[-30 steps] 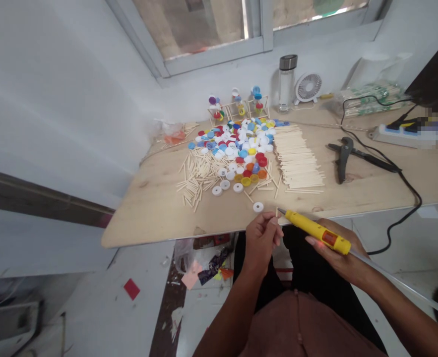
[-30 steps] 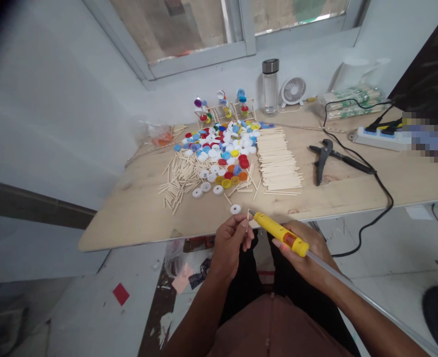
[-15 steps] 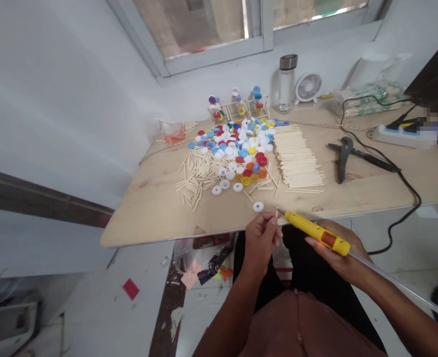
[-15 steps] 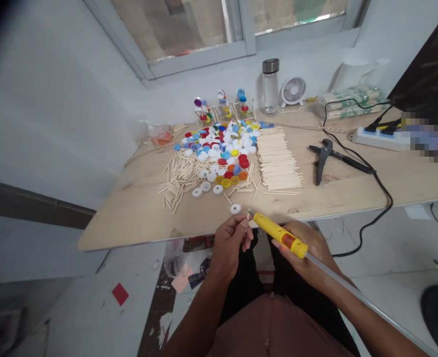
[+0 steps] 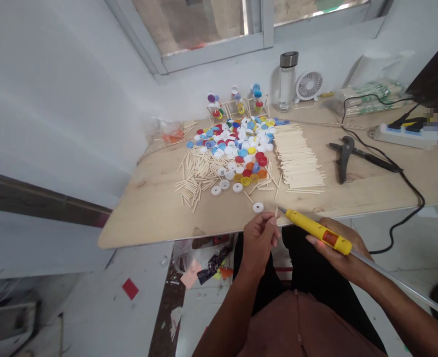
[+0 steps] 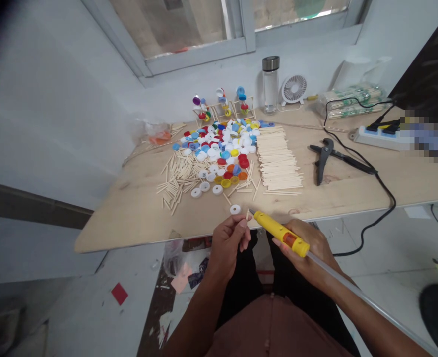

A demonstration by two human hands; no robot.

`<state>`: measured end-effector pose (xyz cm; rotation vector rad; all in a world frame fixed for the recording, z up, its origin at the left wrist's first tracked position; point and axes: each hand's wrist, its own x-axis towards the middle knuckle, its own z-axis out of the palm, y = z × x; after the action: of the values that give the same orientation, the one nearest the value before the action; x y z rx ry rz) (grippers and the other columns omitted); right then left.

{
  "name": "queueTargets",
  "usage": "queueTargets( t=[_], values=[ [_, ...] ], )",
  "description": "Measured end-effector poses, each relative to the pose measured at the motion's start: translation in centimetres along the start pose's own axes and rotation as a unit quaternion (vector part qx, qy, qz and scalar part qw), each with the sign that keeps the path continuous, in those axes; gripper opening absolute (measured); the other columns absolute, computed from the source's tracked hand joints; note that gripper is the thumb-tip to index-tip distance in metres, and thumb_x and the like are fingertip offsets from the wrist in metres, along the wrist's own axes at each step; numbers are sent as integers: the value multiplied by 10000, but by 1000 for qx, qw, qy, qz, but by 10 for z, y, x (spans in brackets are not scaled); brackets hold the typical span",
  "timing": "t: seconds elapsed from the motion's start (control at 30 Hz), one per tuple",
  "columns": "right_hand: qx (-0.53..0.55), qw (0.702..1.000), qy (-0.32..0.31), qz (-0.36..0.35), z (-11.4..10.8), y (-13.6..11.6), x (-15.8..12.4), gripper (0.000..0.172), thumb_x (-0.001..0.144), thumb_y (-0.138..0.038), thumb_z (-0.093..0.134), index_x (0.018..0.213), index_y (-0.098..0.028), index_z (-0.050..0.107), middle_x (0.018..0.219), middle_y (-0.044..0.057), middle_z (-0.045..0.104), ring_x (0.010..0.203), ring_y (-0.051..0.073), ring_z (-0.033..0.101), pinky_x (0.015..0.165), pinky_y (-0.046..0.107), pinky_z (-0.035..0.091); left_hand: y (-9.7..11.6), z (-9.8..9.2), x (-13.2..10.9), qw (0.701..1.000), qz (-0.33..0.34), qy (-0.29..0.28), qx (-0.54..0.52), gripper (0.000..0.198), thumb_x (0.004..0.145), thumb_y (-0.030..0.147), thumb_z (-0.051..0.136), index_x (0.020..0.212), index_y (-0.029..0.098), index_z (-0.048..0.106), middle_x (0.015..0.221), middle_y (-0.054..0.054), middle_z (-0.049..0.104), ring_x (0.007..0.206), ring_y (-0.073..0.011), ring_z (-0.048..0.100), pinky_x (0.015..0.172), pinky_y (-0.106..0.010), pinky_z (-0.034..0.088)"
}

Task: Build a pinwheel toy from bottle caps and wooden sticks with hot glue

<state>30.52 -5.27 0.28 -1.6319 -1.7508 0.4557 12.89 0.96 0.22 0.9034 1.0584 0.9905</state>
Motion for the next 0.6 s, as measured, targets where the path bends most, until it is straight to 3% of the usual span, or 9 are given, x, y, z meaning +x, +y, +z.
queueTargets(
  t=[0.2,0.37,0.5,0.6],
  values=[
    [-14,1000,-6,-15,-6,-2,5,179,874,-378,537,774,-230,527,683,-7,567,602,149,562,554,270,426,7,-1,-4,998,-21,-54,-31,319,740,435,660,853,137,649,505,47,534,384,-48,390,386,-181,257],
    [-43,994,58,-82,-19,2,18,130,874,-338,543,932,-222,556,828,44,640,724,182,628,609,270,467,15,-3,-6,990,-55,-85,-94,314,741,409,675,868,123,651,495,46,522,374,-42,373,388,-181,236],
    [-139,967,156,-146,-47,29,42,206,857,-280,565,1039,-187,544,919,93,641,805,209,626,693,290,476,19,-9,-9,988,-71,-84,-109,291,745,389,684,858,123,653,491,47,515,365,-36,360,389,-181,225],
    [-276,933,169,-160,-76,65,63,203,870,-259,530,1046,-160,546,981,143,647,904,244,601,795,326,450,19,-14,-11,988,-75,-78,-108,289,742,389,693,853,125,654,493,46,513,373,-35,361,388,-177,226]
  ],
)
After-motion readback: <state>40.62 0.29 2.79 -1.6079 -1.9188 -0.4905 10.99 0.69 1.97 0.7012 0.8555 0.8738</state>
